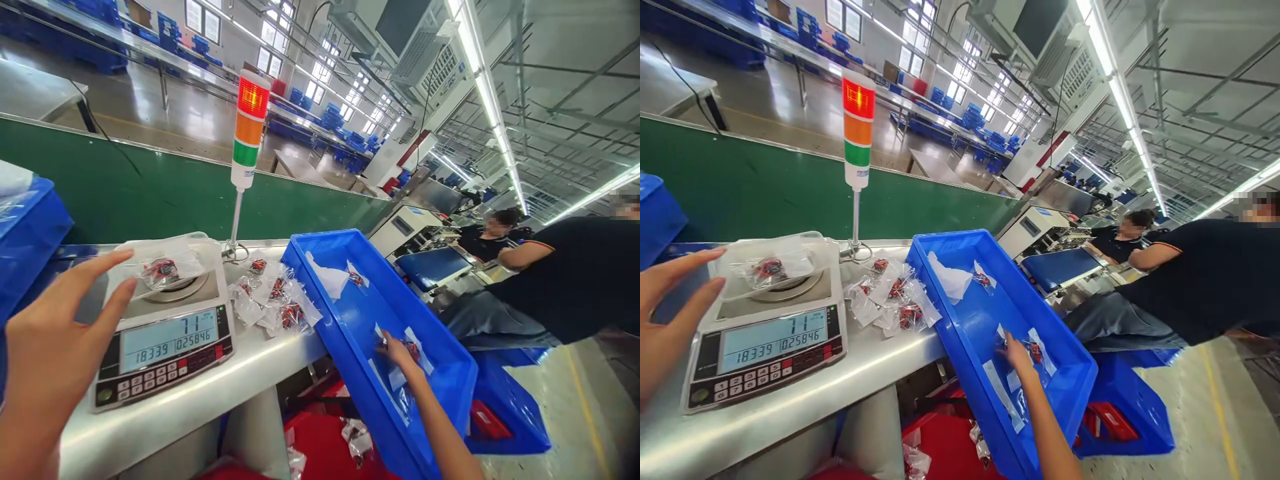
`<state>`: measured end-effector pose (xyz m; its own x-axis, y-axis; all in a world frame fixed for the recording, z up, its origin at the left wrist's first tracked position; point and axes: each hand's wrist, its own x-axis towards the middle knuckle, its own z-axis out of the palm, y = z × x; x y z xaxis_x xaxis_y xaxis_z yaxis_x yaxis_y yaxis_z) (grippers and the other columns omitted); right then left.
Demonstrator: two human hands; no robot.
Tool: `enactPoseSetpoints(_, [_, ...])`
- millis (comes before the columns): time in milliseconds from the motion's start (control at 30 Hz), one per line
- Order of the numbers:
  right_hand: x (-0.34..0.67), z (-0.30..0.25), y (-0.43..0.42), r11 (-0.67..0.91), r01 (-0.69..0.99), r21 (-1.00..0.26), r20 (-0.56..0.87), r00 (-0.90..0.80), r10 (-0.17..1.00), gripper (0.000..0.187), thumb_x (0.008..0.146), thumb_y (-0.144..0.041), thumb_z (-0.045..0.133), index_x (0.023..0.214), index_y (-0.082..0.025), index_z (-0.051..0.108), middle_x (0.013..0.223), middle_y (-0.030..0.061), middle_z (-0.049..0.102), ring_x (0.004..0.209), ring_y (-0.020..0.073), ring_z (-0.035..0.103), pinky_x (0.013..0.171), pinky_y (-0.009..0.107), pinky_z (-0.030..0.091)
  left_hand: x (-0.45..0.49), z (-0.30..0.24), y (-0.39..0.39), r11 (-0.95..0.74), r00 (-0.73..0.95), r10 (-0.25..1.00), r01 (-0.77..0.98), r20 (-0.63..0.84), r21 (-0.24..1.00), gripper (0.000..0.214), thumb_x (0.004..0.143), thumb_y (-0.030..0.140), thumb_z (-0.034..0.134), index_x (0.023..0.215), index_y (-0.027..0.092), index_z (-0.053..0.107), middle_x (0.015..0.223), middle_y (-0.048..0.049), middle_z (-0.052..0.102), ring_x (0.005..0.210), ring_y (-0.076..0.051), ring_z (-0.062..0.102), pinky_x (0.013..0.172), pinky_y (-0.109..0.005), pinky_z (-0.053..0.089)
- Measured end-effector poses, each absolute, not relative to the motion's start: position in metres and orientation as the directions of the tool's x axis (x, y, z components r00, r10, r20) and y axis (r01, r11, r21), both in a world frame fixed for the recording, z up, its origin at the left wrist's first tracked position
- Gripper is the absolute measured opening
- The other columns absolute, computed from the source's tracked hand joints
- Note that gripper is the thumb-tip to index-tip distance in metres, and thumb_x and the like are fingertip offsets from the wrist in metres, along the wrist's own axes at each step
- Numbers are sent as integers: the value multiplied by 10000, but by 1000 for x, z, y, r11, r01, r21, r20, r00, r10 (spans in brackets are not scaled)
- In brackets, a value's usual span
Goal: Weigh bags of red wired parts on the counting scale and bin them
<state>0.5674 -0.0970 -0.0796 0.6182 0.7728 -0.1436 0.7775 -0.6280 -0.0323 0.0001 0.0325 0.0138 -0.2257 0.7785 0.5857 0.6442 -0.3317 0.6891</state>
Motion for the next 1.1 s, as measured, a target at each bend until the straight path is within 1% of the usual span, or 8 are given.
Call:
enactPoseSetpoints(200, [580,-88,-94,-580,806,-115,-80,575,814,481,806,-350,479,1206,-163,670,933,144,804,973,362,766,828,452,567,2,19,28,-453,10,745,741,666,495,400,1009,514,488,1279,262,639,1298,-52,707,1245,-277,646,1117,-451,495])
enactPoseSetpoints(367, [559,-50,-67,-508,739,-442,156,621,768,743,760,-648,482,1323,-182,616,1040,145,795,1008,381,747,835,480,574,10,-1,48,-472,209,827,763,522,442,375,1028,455,456,1279,230,618,1356,-95,671,1362,-291,555,1148,-505,475])
enactPoseSetpoints(467, [515,-19,-55,-385,734,-560,213,577,789,754,738,-686,539,1335,-232,618,1134,118,780,1059,363,734,935,483,550,29,-12,66,-443,238,856,797,460,411,334,991,351,530,1262,182,626,1359,-130,665,1366,-311,543,1152,-518,462])
enactPoseSetpoints(567, [461,7,-42,-220,743,-632,282,485,828,694,758,-660,575,1316,-251,631,1221,109,755,1132,344,707,1012,487,519,45,-17,83,-438,245,859,805,449,400,276,926,269,593,1176,173,663,1322,-136,682,1346,-326,549,1197,-542,395])
enactPoseSetpoints(667, [406,26,-23,-15,720,-694,346,352,870,587,814,-573,617,1311,-262,634,1308,97,719,1215,321,662,1071,486,485,47,-18,95,-415,194,861,803,471,429,157,926,225,541,965,191,689,1133,-116,740,1188,-305,638,1195,-529,386])
enactPoseSetpoints(833, [310,51,29,335,587,-737,433,31,901,467,903,-362,594,1359,-264,605,1386,73,674,1272,269,617,1110,450,457,28,-10,100,-319,16,863,793,506,519,267,1009,267,393,954,191,643,987,-108,722,930,-272,677,945,-443,533])
enactPoseSetpoints(967, [252,59,62,478,551,-684,497,-129,858,470,902,-262,553,1370,-258,598,1403,58,666,1280,255,600,1101,429,460,26,-7,92,-402,71,839,749,539,527,142,987,285,516,945,203,624,1066,-84,712,1040,-261,655,957,-407,526])
enactPoseSetpoints(1100, [236,57,66,495,544,-678,502,-149,852,493,892,-218,524,1380,-249,589,1403,54,668,1242,239,619,1060,408,482,42,-18,88,-491,143,813,690,565,532,62,871,172,643,827,206,616,1057,-82,719,1149,-283,621,1036,-444,510])
